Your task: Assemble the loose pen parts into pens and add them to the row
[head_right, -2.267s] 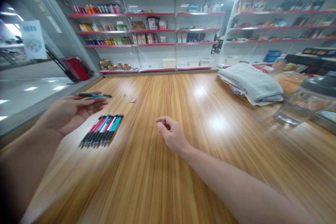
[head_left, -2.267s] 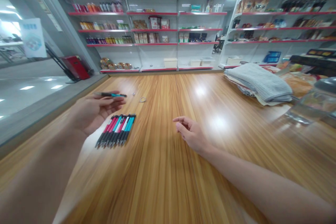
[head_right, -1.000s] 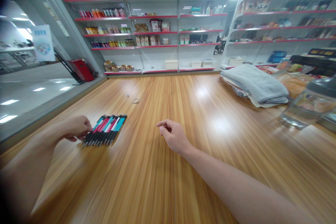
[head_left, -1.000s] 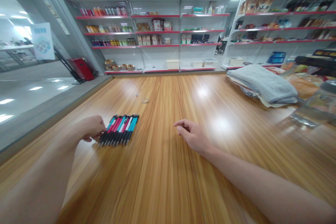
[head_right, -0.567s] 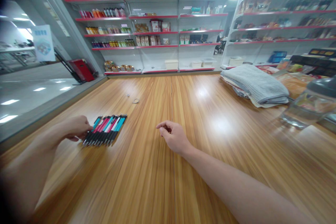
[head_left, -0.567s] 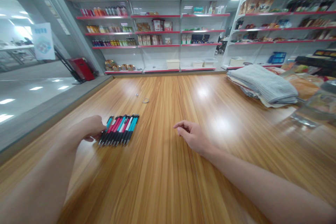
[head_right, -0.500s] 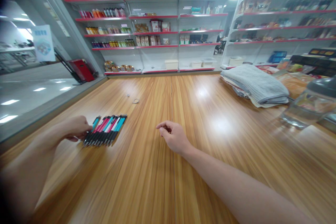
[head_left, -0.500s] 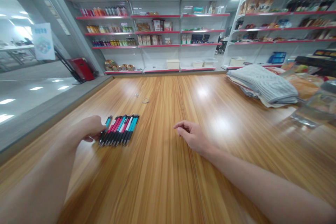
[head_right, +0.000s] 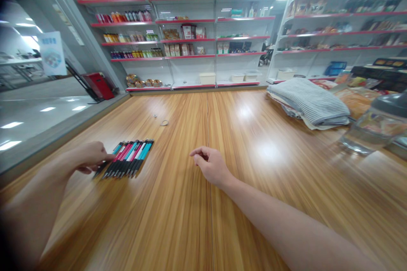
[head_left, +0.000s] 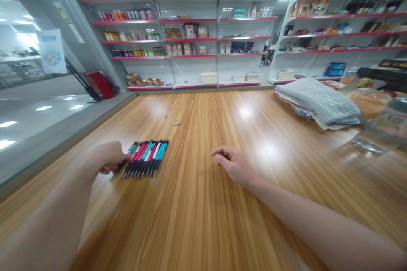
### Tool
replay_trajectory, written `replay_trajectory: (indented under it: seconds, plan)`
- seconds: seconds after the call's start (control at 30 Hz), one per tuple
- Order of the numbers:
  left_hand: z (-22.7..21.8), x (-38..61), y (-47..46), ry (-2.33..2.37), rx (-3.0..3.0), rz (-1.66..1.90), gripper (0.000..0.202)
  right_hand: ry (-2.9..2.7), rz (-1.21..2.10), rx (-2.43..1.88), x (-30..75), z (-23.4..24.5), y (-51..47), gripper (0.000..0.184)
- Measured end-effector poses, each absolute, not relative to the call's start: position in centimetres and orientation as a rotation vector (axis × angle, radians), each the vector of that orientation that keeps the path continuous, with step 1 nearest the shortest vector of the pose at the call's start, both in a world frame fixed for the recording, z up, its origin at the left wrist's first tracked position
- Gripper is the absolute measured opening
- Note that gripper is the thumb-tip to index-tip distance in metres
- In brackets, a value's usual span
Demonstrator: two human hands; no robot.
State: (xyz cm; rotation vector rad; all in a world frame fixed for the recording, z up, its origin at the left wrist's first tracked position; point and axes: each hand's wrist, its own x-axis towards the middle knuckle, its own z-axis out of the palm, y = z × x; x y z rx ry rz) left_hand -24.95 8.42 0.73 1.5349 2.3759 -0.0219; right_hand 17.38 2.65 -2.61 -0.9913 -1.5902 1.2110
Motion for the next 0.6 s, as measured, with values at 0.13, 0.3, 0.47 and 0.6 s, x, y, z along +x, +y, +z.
replay_trajectory:
  seconds: [0.13,0.3,0.47,0.6]
  plan:
    - [1.1,-24.6,8.5,2.296,1.384,-0.083,0.029,-1.588,1.211,-0.99,17.4,-2.5,2.5,0.018]
    - [1.6,-23.7,8.2,2.247,1.339,-0.084,0.043,-1.593,1.211,-0.996,17.4,-2.4,2.5,0.02]
    - [2.3,-22.5,8.1,2.266,1.39,-0.096,0.066,-1.597,1.212,-1.021,17.4,-2.5,2.5,0.02]
    - [2.1,-20.7,8.1,2.344,1.481,-0.087,0.076,-1.603,1.207,-1.021,17.4,-2.5,2.4,0.02]
